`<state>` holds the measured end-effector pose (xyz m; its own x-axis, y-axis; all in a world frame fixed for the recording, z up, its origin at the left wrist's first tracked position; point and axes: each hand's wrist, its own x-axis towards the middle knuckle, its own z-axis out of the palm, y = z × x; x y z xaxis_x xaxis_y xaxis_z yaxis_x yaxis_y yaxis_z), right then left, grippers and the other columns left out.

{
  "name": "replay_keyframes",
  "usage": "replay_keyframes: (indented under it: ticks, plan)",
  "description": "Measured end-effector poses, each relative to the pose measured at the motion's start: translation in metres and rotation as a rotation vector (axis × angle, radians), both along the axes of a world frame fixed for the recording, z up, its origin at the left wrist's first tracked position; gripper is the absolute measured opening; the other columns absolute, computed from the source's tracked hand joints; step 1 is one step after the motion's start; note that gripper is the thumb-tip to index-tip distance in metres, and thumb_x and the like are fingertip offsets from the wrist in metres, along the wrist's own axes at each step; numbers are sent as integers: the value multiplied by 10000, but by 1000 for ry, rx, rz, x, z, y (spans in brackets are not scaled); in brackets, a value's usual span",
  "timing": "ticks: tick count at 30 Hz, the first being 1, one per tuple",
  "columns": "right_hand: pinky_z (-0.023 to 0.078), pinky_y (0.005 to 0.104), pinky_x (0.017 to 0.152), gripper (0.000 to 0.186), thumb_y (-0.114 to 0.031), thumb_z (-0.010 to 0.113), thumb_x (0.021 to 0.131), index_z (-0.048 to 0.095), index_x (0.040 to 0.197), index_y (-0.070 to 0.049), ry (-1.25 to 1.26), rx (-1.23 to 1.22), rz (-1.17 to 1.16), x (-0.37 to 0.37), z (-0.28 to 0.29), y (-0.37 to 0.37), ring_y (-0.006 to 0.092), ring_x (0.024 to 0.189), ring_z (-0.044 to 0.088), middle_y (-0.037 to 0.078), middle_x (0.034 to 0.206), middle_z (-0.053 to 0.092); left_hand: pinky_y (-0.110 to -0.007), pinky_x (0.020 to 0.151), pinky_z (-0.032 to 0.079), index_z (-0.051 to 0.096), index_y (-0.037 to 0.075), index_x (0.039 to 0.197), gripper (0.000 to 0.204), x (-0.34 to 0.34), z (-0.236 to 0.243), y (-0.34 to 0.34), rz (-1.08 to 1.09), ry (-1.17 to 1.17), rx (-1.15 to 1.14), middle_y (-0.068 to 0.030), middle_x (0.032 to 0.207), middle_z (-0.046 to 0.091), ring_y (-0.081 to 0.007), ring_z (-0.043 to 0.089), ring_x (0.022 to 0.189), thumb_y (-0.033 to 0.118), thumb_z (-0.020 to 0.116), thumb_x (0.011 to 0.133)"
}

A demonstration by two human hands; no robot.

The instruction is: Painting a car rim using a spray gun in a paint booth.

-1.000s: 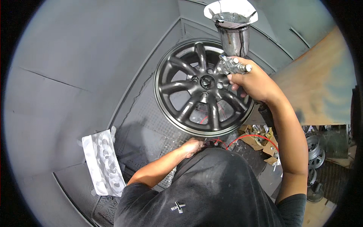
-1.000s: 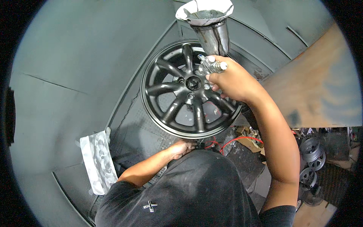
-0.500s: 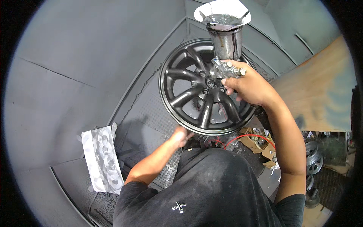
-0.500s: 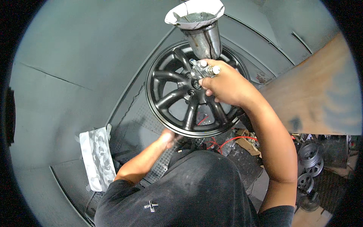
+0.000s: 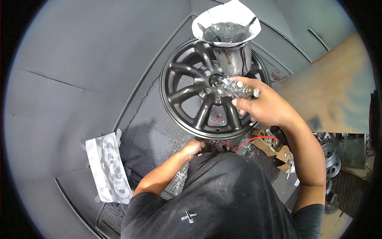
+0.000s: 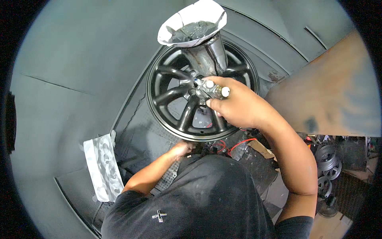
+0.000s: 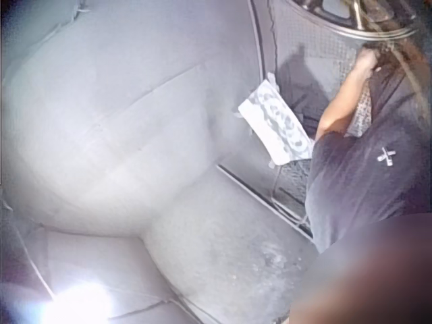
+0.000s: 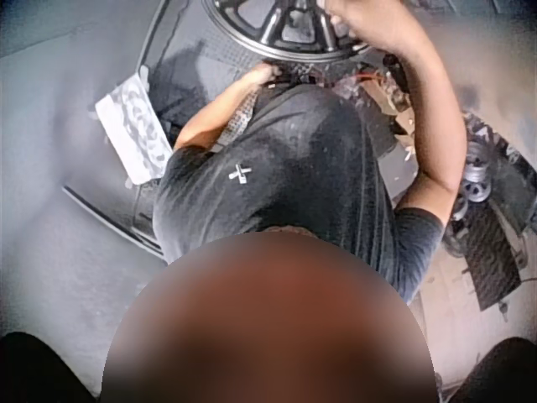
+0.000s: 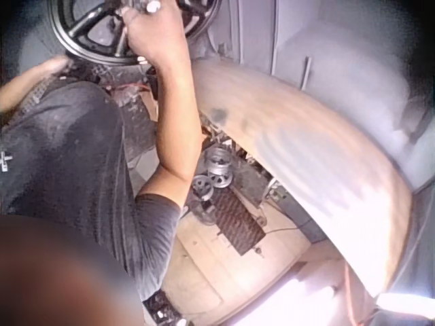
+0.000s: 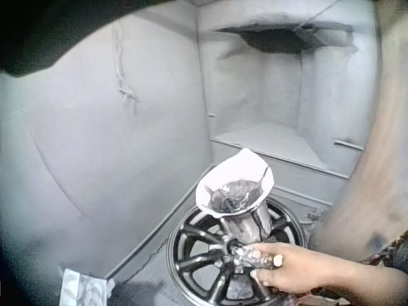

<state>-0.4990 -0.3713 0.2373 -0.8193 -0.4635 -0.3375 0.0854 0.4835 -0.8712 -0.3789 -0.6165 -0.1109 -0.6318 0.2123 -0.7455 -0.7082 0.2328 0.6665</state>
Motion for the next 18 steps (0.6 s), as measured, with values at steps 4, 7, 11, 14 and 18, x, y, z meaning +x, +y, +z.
replay_keyframes:
  ticks: [4, 7, 11, 14, 18]
  plan:
    - [517, 313, 686, 487, -24, 608, 913, 534, 1393, 0, 1, -84, -5, 0, -13, 8, 133, 746, 616, 67, 856, 658, -442, 882, 539, 648, -8, 1189, 286, -30, -23, -29, 735, 137, 193, -103, 1075, 704, -232, 661, 990, 139, 476, 1014]
    - [521, 317, 684, 494, -35, 610, 915, 526, 1401, 2, -55, -23, -25, 1, -7, 10, 131, 746, 614, 76, 876, 662, -421, 854, 564, 656, 23, 1187, 324, -46, -3, -39, 780, 190, 372, -92, 1074, 708, -239, 686, 957, 262, 497, 1038]
    - [534, 332, 754, 504, -56, 622, 908, 526, 1399, 13, -105, 0, -29, 0, -12, 11, 153, 805, 635, 113, 953, 684, -404, 858, 529, 614, 140, 1238, 285, -25, 2, 2, 642, -62, 257, -56, 1087, 706, -249, 659, 968, 323, 505, 1049]
    - [528, 343, 839, 513, -67, 635, 902, 527, 1396, 21, 50, -26, 7, 1, -18, 14, 186, 887, 653, 153, 1040, 694, -367, 858, 497, 579, 80, 1353, 404, -10, 0, 25, 440, -199, 191, -92, 1073, 690, -243, 622, 962, 264, 557, 994]
    - [515, 356, 906, 515, -71, 645, 899, 528, 1390, 30, 102, 96, -43, 5, -14, 15, 222, 958, 657, 175, 1104, 688, -342, 734, 460, 691, -51, 1090, 342, 10, -4, 20, 14, -9, 58, -98, 984, 677, -195, 585, 892, 65, 606, 780]
